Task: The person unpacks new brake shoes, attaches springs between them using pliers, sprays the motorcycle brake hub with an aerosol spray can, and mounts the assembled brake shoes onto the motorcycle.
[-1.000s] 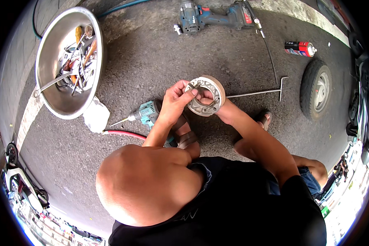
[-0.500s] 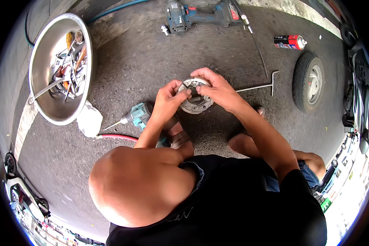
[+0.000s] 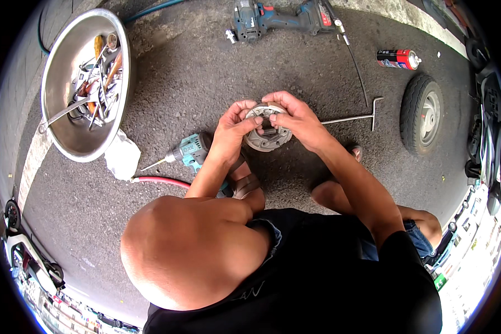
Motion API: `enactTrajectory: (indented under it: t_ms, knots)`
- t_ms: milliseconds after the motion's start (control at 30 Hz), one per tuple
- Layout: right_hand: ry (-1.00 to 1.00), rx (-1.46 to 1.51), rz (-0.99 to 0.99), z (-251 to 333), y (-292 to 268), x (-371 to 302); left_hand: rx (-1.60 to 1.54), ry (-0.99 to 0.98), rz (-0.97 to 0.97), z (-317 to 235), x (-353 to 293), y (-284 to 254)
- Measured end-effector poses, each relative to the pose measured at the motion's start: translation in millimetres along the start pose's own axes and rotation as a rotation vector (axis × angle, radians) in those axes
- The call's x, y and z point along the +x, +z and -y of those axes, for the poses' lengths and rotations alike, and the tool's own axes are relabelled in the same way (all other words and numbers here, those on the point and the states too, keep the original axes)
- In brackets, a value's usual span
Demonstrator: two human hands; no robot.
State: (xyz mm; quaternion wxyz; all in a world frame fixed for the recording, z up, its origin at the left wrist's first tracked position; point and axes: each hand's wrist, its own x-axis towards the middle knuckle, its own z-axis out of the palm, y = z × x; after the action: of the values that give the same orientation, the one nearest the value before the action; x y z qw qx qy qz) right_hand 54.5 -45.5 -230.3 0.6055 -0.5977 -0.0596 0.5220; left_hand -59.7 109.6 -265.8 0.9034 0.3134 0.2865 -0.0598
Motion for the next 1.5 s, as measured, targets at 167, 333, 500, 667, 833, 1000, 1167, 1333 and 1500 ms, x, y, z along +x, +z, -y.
enactTrajectory:
  t_ms: [167,333,500,667,833,1000,1167,1333,1500]
  knots:
    - [-0.004,-0.011,0.031,-0.7,-0.3,0.9,-0.064,-0.039,0.051,0.0,-1.3,-1.4]
    - [-0.146,-0.479,-0.109,1.8,1.3,1.2,-0.050,-0.016,0.044,2.3,5.2,7.6]
    - [-0.203,-0.509,-0.200,-1.2,11.8,5.7,-0.043,0.013,0.049,1.6,13.5,-1.2]
    - [-0.142,-0.487,-0.136,-3.7,26.6,16.0,-0.053,0.014,-0.026,-5.1,1.9,-20.2]
    - [-0.165,-0.498,-0.148,7.8,28.5,22.6,-0.010,0.027,-0.038,-19.5,3.6,-16.9]
    - [-0.416,-0.671,-0.132,9.0,57.5,44.7,0.007,0.157,-0.102,-32.8,-6.1,-45.0]
    - [-0.414,-0.649,-0.102,28.7,46.0,68.2,0.013,0.214,-0.171,-52.1,2.4,-49.5]
    - [-0.417,-0.825,-0.102,70.4,25.7,120.1,-0.090,0.296,-0.216,-78.2,12.0,-78.3]
    - [-0.194,-1.225,0.122,144.8,-1.4,128.2,-0.149,0.315,-0.254,-103.7,19.7,-84.2]
